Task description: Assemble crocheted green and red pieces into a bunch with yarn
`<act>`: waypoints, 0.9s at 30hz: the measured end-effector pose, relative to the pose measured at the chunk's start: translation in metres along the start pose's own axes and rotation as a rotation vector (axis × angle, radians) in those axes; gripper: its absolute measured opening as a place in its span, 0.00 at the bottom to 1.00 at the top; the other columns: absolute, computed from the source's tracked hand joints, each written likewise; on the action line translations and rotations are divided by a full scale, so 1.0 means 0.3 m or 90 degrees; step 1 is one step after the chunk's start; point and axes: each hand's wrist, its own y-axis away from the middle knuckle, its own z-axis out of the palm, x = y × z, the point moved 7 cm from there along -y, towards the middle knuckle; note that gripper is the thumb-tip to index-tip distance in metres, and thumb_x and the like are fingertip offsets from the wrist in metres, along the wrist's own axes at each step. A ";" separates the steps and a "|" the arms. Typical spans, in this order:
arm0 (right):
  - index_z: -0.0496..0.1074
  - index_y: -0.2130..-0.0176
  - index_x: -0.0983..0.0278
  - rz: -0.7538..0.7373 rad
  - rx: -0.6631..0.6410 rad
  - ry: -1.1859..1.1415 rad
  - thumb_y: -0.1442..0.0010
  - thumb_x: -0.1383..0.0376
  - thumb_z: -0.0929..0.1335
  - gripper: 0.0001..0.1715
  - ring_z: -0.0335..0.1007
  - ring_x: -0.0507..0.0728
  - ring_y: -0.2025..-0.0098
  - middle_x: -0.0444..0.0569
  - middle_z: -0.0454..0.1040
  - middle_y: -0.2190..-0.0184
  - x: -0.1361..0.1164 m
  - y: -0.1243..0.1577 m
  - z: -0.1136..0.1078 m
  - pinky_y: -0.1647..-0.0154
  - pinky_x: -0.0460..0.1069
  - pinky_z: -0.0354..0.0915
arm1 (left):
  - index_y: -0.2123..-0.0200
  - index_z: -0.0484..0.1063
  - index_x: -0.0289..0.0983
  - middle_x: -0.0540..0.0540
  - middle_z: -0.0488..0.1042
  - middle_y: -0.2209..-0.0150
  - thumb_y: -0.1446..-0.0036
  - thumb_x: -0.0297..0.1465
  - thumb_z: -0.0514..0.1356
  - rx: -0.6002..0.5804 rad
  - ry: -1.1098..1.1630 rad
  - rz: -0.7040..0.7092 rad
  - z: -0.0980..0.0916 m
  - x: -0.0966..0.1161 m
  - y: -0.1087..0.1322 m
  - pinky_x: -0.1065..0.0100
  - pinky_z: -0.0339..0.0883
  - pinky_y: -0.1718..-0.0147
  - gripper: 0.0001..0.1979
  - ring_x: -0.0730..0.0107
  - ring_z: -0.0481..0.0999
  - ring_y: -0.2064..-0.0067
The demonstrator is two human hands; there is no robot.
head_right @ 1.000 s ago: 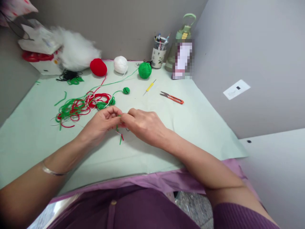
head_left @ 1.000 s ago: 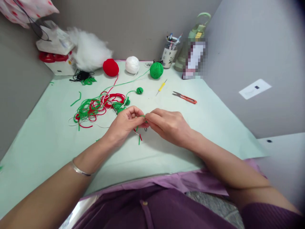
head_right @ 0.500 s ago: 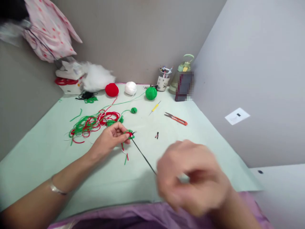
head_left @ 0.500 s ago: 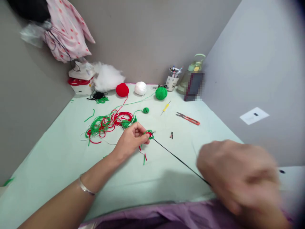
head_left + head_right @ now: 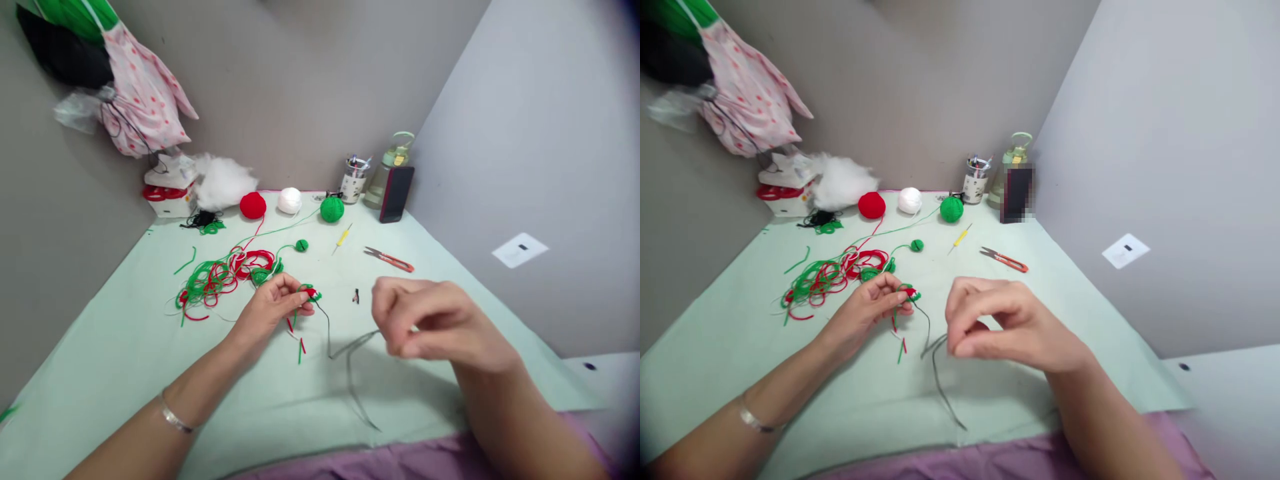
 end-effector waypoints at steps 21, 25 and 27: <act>0.72 0.55 0.68 0.552 0.138 0.744 0.36 0.70 0.60 0.14 0.72 0.62 0.57 0.58 0.71 0.56 0.436 -0.004 -0.274 0.60 0.52 0.63 | 0.63 0.78 0.38 0.49 0.75 0.65 0.50 0.35 0.69 0.035 -0.003 0.011 -0.021 0.024 0.000 0.69 0.70 0.59 0.11 0.71 0.76 0.63; 0.69 0.56 0.66 0.420 0.252 0.419 0.34 0.67 0.59 0.12 0.72 0.54 0.69 0.51 0.72 0.64 0.353 -0.043 -0.227 0.64 0.49 0.65 | 0.67 0.79 0.38 0.49 0.76 0.68 0.52 0.33 0.70 0.084 -0.066 0.041 -0.052 0.030 -0.005 0.74 0.65 0.66 0.09 0.76 0.70 0.67; 0.67 0.59 0.65 0.357 0.206 0.200 0.33 0.62 0.60 0.11 0.69 0.53 0.73 0.47 0.71 0.71 0.309 -0.075 -0.147 0.70 0.47 0.64 | 0.68 0.79 0.38 0.50 0.75 0.69 0.53 0.33 0.71 0.097 -0.068 0.048 -0.059 0.033 -0.006 0.74 0.64 0.68 0.09 0.76 0.69 0.69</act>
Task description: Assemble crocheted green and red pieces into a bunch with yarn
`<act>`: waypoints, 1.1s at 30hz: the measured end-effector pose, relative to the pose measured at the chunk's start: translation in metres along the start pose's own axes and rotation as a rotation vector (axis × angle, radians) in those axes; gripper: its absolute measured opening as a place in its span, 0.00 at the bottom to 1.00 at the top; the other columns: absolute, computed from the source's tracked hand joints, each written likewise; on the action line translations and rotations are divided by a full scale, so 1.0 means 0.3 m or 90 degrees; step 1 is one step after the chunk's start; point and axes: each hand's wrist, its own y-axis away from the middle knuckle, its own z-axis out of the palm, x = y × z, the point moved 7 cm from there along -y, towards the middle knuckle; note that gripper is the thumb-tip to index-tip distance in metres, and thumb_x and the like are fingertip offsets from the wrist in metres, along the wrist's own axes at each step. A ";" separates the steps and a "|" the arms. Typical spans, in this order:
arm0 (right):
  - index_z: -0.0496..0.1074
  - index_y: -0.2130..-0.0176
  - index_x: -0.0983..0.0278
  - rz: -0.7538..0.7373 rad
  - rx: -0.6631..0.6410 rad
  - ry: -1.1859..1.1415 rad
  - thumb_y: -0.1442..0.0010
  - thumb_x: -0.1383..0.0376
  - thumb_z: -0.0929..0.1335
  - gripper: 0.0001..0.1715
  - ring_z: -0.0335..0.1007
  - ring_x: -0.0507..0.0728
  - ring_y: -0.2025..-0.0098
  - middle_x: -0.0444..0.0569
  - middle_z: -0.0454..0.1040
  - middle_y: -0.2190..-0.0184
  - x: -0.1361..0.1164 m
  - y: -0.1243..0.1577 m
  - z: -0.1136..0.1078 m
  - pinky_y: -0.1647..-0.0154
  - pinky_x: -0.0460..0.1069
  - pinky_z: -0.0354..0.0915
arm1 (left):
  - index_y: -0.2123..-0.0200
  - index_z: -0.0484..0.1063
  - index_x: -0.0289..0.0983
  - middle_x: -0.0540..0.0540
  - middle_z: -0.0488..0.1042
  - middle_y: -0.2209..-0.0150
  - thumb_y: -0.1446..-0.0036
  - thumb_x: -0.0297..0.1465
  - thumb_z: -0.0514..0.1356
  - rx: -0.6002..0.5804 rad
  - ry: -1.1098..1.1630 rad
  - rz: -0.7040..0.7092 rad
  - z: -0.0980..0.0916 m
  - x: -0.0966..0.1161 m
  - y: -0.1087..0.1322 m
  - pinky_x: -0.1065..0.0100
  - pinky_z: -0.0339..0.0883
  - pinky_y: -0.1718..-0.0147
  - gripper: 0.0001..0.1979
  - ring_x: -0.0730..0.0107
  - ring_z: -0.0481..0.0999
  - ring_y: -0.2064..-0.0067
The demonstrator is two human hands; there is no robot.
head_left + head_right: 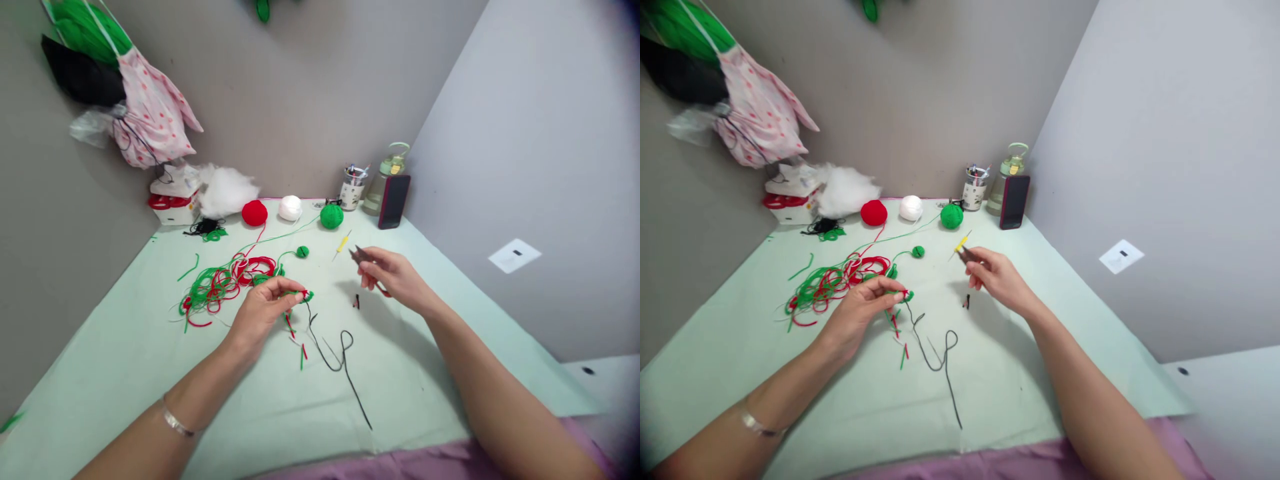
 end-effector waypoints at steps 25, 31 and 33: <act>0.66 0.48 0.64 -0.244 -0.058 0.316 0.32 0.65 0.60 0.14 0.71 0.54 0.69 0.50 0.76 0.62 -0.198 0.112 0.225 0.68 0.47 0.63 | 0.69 0.72 0.36 0.50 0.74 0.68 0.49 0.35 0.69 -0.032 0.071 0.003 0.025 -0.007 0.004 0.66 0.71 0.57 0.11 0.72 0.75 0.65; 0.65 0.47 0.65 -0.243 -0.073 0.313 0.32 0.64 0.60 0.15 0.71 0.54 0.69 0.51 0.75 0.62 -0.189 0.108 0.224 0.68 0.47 0.64 | 0.69 0.72 0.36 0.50 0.74 0.68 0.48 0.35 0.69 -0.021 0.049 0.013 0.025 0.000 0.009 0.68 0.69 0.59 0.11 0.72 0.75 0.65; 0.65 0.47 0.64 -0.244 -0.060 0.309 0.32 0.64 0.60 0.16 0.71 0.53 0.70 0.51 0.75 0.61 -0.187 0.106 0.212 0.68 0.47 0.63 | 0.70 0.72 0.36 0.51 0.74 0.68 0.48 0.35 0.69 -0.010 0.055 0.017 0.021 0.003 0.011 0.68 0.69 0.59 0.11 0.73 0.75 0.66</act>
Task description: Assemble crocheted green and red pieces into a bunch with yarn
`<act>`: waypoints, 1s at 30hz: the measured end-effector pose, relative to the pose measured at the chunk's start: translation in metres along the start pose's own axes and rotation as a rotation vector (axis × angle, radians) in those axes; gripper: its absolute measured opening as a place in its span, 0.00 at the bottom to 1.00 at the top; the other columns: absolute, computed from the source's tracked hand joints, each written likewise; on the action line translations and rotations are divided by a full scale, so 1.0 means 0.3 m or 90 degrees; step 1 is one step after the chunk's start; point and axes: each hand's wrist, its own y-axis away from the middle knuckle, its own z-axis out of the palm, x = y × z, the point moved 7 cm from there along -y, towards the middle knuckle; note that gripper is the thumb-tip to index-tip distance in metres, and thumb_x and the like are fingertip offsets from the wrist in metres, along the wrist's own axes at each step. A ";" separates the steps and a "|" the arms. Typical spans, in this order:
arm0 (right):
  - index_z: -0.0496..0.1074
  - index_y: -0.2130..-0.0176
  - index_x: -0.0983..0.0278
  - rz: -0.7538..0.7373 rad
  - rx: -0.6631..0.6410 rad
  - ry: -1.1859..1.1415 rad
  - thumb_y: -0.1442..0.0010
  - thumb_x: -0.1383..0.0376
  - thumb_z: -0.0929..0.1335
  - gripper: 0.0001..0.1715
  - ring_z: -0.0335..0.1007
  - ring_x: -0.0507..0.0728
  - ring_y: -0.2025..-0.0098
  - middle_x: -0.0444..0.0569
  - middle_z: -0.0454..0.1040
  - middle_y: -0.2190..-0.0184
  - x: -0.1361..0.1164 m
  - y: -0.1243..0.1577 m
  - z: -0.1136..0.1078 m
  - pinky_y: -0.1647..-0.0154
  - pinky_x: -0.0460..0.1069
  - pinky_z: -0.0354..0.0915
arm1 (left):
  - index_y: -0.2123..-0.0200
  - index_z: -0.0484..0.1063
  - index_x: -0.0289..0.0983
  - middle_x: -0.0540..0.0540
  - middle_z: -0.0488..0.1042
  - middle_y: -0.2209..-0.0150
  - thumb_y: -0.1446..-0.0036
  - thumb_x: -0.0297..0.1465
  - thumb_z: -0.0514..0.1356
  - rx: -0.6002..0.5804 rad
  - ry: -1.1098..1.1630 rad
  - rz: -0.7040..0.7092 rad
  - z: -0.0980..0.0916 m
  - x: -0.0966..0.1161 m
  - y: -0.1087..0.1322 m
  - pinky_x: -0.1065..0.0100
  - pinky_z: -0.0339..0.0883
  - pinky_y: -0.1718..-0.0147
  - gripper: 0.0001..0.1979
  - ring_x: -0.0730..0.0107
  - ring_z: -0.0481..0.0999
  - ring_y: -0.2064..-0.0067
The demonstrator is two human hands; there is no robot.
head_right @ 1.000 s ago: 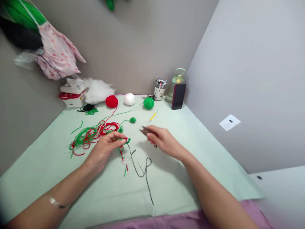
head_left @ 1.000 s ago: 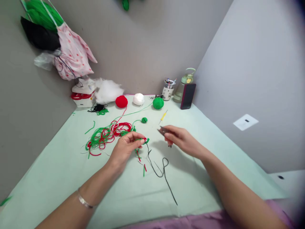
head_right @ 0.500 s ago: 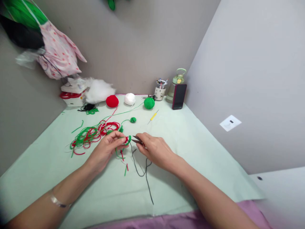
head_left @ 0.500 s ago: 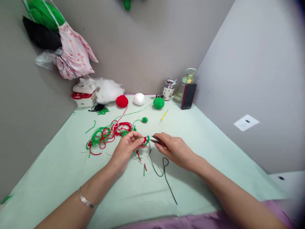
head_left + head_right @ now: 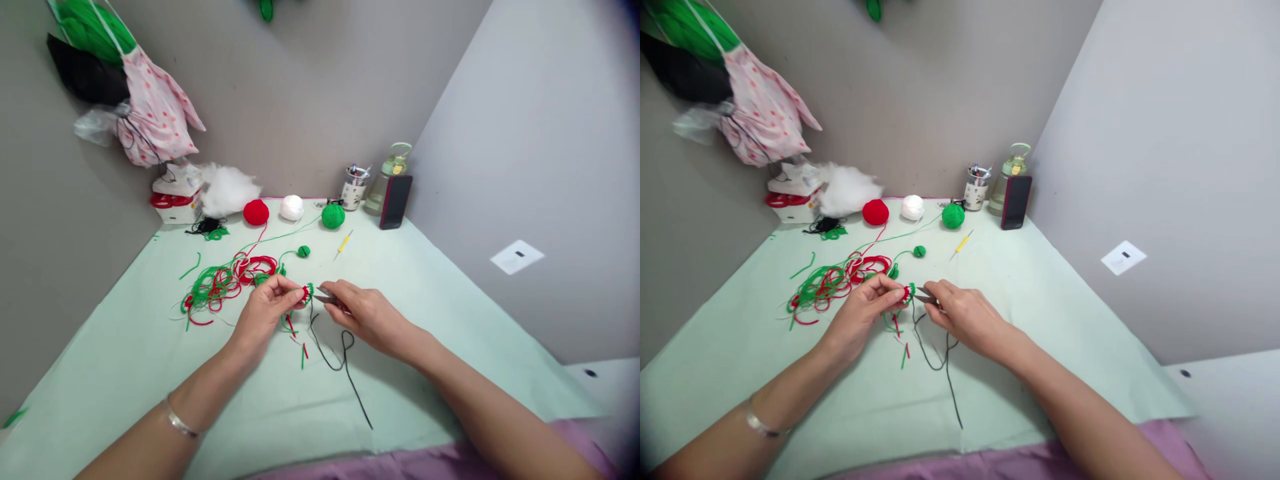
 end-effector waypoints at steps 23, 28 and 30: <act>0.66 0.54 0.63 -0.037 -0.004 0.046 0.31 0.64 0.60 0.09 0.70 0.53 0.72 0.48 0.74 0.65 -0.029 -0.003 0.020 0.73 0.47 0.60 | 0.70 0.73 0.36 0.51 0.75 0.68 0.49 0.36 0.69 -0.033 -0.011 -0.011 0.025 -0.011 0.008 0.67 0.70 0.58 0.11 0.72 0.75 0.65; 0.67 0.56 0.63 -0.050 0.006 0.060 0.30 0.64 0.59 0.09 0.68 0.52 0.73 0.47 0.73 0.67 -0.032 -0.001 0.017 0.73 0.46 0.59 | 0.70 0.73 0.36 0.51 0.75 0.69 0.51 0.36 0.70 -0.023 -0.004 -0.025 0.025 -0.007 0.011 0.66 0.70 0.58 0.12 0.71 0.75 0.65; 0.67 0.57 0.63 -0.060 0.013 0.068 0.30 0.64 0.59 0.10 0.67 0.52 0.74 0.47 0.73 0.68 -0.033 0.000 0.014 0.74 0.46 0.58 | 0.70 0.73 0.36 0.50 0.75 0.68 0.51 0.36 0.70 -0.022 -0.004 -0.027 0.025 -0.005 0.011 0.66 0.70 0.58 0.12 0.71 0.75 0.65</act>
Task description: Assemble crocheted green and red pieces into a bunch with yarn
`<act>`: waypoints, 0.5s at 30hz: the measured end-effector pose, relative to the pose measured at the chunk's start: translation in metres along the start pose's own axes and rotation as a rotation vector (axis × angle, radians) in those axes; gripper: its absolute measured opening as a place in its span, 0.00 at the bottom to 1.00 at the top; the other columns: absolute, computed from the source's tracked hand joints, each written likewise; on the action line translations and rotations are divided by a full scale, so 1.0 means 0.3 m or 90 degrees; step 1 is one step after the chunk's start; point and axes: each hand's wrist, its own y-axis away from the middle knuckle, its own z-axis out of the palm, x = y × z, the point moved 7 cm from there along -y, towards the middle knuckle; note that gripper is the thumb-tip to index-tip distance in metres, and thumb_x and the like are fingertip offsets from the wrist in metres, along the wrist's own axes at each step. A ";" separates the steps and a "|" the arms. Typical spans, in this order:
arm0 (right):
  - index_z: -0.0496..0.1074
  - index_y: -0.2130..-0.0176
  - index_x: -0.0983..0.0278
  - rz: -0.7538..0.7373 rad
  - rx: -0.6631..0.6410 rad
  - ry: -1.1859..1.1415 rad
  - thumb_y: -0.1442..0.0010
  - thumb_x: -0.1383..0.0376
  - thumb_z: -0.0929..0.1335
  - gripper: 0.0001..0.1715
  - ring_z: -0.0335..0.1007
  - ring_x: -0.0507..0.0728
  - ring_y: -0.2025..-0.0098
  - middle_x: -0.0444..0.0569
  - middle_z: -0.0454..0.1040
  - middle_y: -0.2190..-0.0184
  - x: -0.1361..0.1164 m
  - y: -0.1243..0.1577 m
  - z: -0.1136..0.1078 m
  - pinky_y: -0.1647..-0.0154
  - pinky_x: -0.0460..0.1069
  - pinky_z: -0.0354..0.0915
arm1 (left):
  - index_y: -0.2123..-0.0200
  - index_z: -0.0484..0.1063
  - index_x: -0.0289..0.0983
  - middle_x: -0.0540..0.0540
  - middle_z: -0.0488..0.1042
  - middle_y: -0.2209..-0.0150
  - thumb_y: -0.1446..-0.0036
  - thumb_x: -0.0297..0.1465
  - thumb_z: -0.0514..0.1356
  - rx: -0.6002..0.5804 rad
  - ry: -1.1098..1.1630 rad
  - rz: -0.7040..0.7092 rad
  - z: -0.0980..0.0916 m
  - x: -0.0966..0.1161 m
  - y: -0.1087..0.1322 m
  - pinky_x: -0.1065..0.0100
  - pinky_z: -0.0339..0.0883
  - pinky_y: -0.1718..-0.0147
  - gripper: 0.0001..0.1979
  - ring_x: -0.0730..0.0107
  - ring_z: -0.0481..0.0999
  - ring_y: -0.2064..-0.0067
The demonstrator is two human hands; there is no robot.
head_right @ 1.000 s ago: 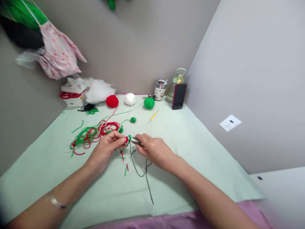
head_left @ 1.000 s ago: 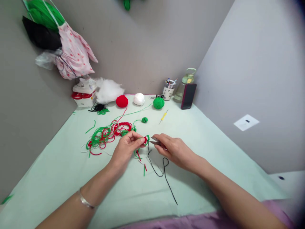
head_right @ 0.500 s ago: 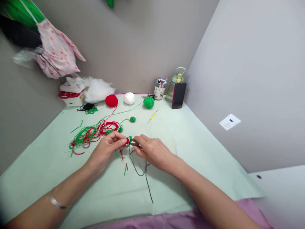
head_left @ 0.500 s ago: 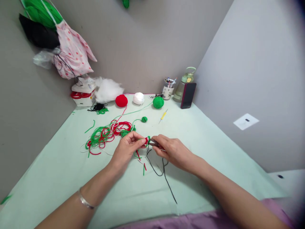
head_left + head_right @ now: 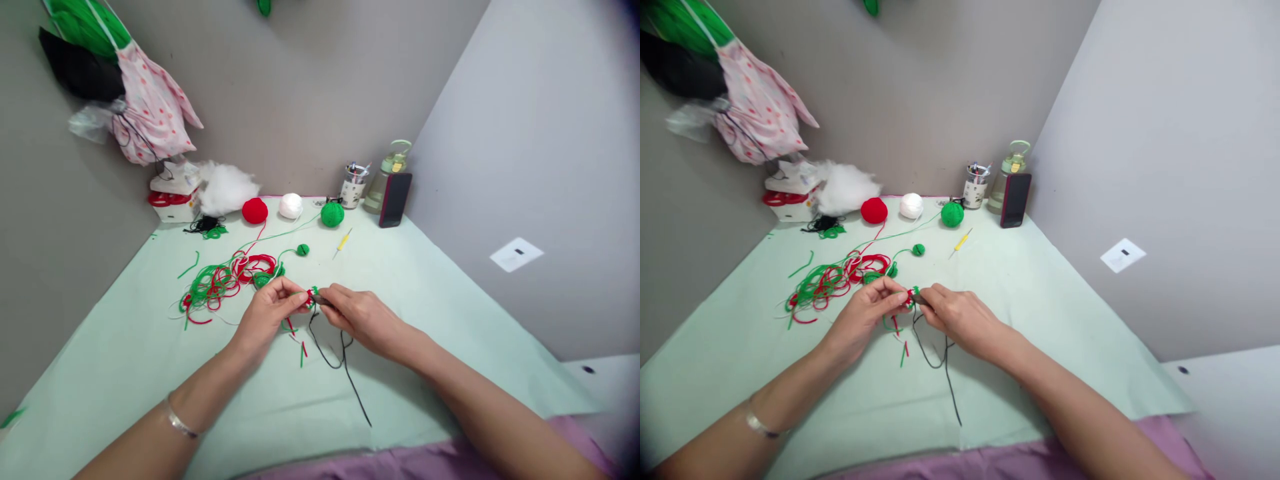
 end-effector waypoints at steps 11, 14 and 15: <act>0.66 0.47 0.62 0.202 0.026 -0.086 0.31 0.61 0.60 0.16 0.72 0.54 0.69 0.49 0.77 0.63 0.134 0.010 -0.050 0.66 0.47 0.63 | 0.68 0.72 0.36 0.51 0.74 0.68 0.50 0.36 0.70 -0.006 0.012 -0.005 0.002 -0.002 -0.001 0.66 0.72 0.58 0.12 0.72 0.75 0.65; 0.65 0.45 0.62 0.328 -0.029 0.039 0.31 0.62 0.59 0.18 0.73 0.58 0.66 0.51 0.78 0.60 0.259 0.033 -0.057 0.66 0.49 0.62 | 0.66 0.72 0.36 0.51 0.73 0.67 0.50 0.35 0.70 -0.006 0.035 -0.005 -0.001 -0.006 -0.002 0.65 0.73 0.58 0.13 0.73 0.74 0.65; 0.66 0.45 0.63 0.355 -0.065 0.093 0.32 0.63 0.59 0.18 0.73 0.59 0.65 0.54 0.77 0.58 0.295 0.041 -0.052 0.66 0.50 0.61 | 0.66 0.72 0.36 0.51 0.73 0.67 0.51 0.35 0.70 -0.004 0.043 -0.006 -0.002 -0.006 -0.002 0.65 0.74 0.58 0.13 0.73 0.74 0.65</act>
